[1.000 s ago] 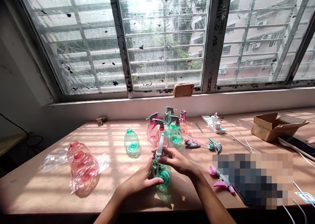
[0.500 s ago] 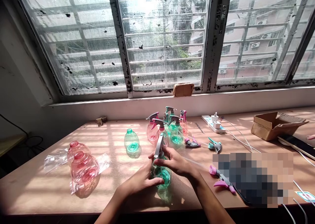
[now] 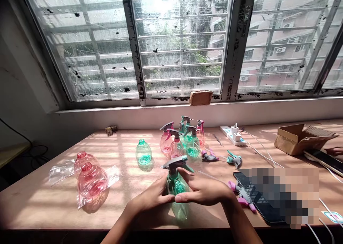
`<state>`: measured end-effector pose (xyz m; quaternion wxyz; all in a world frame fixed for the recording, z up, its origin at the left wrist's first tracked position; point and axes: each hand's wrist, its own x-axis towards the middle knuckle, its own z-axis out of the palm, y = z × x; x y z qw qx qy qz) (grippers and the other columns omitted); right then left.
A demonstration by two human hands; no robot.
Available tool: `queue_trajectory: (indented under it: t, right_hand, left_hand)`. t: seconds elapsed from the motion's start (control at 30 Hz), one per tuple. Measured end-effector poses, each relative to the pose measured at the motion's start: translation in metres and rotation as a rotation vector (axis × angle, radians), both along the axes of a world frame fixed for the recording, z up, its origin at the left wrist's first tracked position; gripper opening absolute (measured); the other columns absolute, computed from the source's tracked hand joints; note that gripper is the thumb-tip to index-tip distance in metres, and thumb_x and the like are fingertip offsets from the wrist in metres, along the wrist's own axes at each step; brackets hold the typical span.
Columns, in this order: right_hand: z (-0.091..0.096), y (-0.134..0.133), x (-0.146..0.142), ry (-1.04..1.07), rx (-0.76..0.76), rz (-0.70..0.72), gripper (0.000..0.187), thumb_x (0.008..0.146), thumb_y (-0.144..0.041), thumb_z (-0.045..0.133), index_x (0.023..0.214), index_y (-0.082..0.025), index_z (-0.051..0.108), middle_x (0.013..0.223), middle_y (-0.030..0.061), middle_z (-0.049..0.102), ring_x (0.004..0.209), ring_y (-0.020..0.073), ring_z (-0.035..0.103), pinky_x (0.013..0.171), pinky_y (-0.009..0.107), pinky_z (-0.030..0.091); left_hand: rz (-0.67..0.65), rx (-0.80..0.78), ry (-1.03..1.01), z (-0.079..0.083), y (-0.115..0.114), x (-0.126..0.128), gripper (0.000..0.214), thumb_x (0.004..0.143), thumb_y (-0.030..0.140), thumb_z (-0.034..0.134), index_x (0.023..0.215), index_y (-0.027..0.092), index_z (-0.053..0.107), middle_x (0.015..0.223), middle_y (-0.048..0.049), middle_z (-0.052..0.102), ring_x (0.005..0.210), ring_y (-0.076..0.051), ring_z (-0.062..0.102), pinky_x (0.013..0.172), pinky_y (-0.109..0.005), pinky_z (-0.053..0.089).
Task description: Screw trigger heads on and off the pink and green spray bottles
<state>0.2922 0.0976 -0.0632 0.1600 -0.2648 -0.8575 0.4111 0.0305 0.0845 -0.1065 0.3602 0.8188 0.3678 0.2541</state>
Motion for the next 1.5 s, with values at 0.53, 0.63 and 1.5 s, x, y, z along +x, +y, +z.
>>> queue_trajectory:
  t: [0.53, 0.63, 1.5]
  right_hand:
    - [0.000, -0.010, -0.028, 0.036, 0.196, -0.097, 0.044, 0.100, -0.057, 0.065, 0.130, -0.026, 0.075, 0.114, 0.0080, 0.082, 0.105, 0.0300, 0.075, 0.097, 0.035, 0.058]
    - [-0.002, -0.004, -0.042, 0.241, 0.206, -0.193, 0.049, 0.107, -0.057, 0.053, 0.143, -0.027, 0.066, 0.138, 0.0099, 0.073, 0.137, 0.0322, 0.060, 0.122, 0.046, 0.042]
    - [-0.011, 0.022, -0.024, 0.534, -0.067, -0.139, 0.037, 0.095, -0.051, 0.076, 0.122, -0.024, 0.075, 0.109, 0.0054, 0.075, 0.103, 0.0242, 0.070, 0.094, 0.037, 0.060]
  left_hand:
    - [0.028, -0.028, -0.052, 0.000, 0.000, 0.002, 0.067, 0.099, 0.041, 0.069, 0.158, 0.025, 0.044, 0.161, -0.0097, 0.053, 0.148, -0.035, 0.049, 0.125, -0.043, 0.036]
    - [0.042, -0.025, -0.040, 0.001, 0.001, 0.001, 0.068, 0.099, 0.045, 0.070, 0.157, 0.023, 0.044, 0.155, -0.0122, 0.058, 0.146, -0.036, 0.051, 0.123, -0.045, 0.039]
    - [0.025, 0.017, 0.002, 0.001, 0.002, 0.002, 0.074, 0.092, 0.048, 0.080, 0.157, 0.027, 0.049, 0.158, -0.0096, 0.055, 0.147, -0.035, 0.048, 0.126, -0.043, 0.034]
